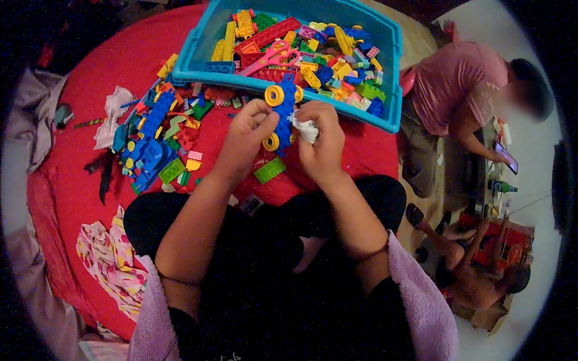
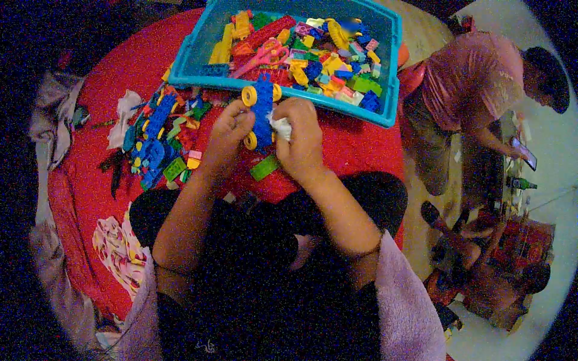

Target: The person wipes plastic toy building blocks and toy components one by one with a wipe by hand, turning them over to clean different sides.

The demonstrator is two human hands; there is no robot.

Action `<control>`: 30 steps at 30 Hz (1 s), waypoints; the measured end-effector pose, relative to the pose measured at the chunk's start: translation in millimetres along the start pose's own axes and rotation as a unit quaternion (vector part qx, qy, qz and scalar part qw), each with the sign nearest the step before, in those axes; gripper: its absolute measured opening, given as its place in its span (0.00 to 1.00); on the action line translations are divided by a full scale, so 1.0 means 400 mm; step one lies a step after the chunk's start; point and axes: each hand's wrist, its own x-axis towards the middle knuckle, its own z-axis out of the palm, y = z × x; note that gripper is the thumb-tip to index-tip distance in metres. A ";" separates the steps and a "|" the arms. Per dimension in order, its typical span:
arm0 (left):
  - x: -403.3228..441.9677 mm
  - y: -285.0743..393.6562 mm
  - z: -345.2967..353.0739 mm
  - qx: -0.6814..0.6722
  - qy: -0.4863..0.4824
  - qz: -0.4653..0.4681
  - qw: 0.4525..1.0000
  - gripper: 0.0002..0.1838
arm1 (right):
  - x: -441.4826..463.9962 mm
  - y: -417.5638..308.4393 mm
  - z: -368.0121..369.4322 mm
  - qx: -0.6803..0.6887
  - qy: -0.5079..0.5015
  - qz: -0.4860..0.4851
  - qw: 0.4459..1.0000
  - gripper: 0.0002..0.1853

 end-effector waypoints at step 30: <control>-0.001 -0.016 0.002 0.056 -0.032 -0.018 0.998 0.06 | 0.020 0.007 -0.028 -0.057 0.070 -0.008 0.996 0.11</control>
